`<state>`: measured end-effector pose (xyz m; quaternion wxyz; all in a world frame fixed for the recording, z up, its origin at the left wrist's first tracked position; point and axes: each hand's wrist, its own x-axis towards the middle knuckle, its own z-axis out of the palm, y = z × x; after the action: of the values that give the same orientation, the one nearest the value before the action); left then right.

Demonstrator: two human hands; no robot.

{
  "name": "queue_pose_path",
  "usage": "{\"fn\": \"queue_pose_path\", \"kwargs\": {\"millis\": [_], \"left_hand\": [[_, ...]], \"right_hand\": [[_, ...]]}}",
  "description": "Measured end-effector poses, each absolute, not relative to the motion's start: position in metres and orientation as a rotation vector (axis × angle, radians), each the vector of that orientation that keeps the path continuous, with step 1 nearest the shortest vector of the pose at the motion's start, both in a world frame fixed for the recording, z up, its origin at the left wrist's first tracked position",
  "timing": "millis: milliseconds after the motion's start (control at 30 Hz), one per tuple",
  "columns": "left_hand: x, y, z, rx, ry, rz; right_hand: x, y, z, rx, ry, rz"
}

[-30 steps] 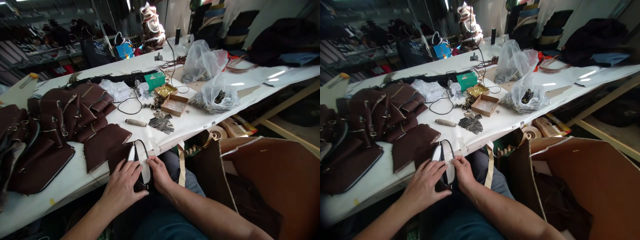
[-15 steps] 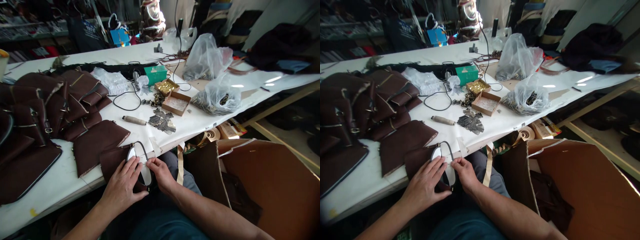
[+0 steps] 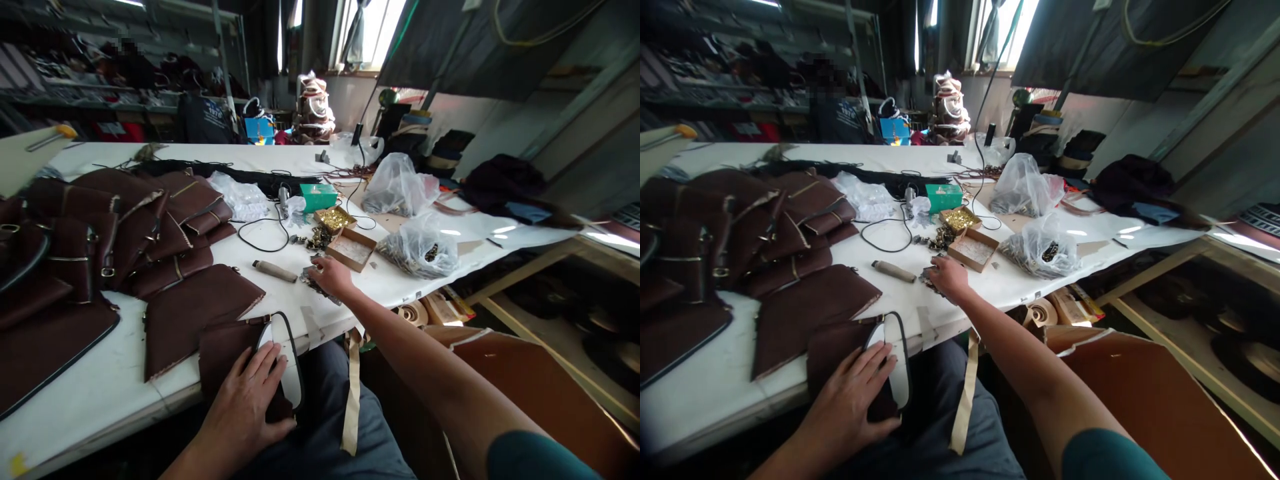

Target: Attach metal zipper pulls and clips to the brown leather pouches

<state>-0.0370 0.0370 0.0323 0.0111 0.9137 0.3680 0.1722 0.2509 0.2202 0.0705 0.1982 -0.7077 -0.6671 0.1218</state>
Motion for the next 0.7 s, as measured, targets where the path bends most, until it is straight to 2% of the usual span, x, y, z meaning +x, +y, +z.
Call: {"fn": "queue_pose_path", "kwargs": {"millis": [133, 367, 700], "left_hand": [[-0.035, 0.036, 0.037, 2.788, 1.174, 0.45], [-0.036, 0.033, 0.044, 2.674, 1.205, 0.359], [-0.039, 0.033, 0.039, 2.669, 1.194, 0.36]], "right_hand": [[0.248, 0.261, 0.062, -2.021, -1.951, 0.354], [0.254, 0.276, 0.061, -1.982, -1.915, 0.462], [0.232, 0.198, 0.059, -1.63, -1.65, 0.807]]}}
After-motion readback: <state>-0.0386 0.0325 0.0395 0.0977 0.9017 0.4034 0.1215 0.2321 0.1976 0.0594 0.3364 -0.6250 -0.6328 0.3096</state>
